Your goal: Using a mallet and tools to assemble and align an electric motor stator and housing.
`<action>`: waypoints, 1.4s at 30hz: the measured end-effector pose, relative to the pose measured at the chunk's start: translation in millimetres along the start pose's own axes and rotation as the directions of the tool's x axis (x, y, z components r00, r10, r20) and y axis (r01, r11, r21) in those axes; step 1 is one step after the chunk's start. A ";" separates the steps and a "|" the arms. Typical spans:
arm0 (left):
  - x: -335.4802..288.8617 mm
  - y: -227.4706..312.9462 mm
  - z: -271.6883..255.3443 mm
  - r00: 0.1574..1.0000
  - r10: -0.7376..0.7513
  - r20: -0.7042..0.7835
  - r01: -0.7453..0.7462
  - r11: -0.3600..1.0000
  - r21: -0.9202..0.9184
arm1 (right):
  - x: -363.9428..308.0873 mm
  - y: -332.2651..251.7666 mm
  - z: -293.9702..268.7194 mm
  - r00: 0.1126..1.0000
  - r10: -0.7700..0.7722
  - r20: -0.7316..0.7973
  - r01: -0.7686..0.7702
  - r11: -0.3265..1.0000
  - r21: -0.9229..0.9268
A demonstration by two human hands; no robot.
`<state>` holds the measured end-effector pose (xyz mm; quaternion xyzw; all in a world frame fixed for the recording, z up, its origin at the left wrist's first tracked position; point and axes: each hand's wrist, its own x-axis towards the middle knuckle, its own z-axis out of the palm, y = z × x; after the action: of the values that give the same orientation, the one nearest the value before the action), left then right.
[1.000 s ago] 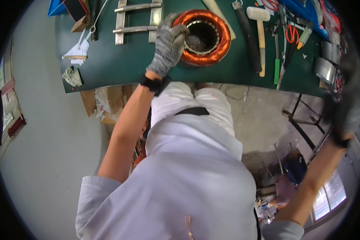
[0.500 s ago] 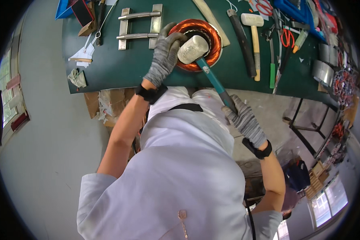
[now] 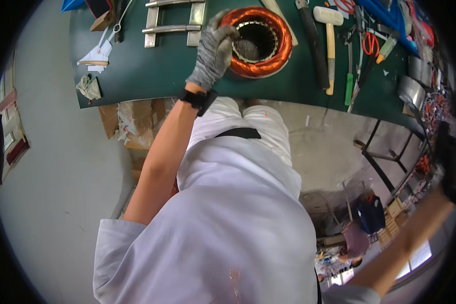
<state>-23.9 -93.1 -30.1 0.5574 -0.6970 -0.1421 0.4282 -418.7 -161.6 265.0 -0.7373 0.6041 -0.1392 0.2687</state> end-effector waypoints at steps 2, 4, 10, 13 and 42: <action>7.0 0.4 0.0 0.978 -0.203 0.039 0.206 0.941 -0.269 | -50.0 29.9 74.4 0.989 -0.044 0.142 0.106 0.877 -0.469; 18.9 -6.9 7.4 0.991 -0.061 0.116 0.073 0.992 -0.104 | -65.1 -15.4 144.1 0.941 -0.004 0.339 0.186 0.843 -0.505; -0.3 7.7 -9.9 0.992 -0.105 0.064 0.112 0.987 -0.115 | 38.3 -94.9 51.5 0.925 0.031 0.379 -0.113 0.974 0.194; -17.1 7.7 1.3 0.967 -0.253 -0.014 0.245 0.946 -0.214 | 36.8 -23.4 39.7 0.968 -0.090 0.235 0.084 0.996 0.039; 8.5 0.6 0.8 0.994 0.021 0.103 0.004 0.973 -0.233 | -39.4 33.3 73.4 0.984 -0.175 0.011 0.131 0.686 -0.716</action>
<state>-25.0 -100.8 -26.5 0.4923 -0.6994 -0.2499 0.4539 -416.1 -111.0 191.0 -0.8270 0.5546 0.0626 -0.0683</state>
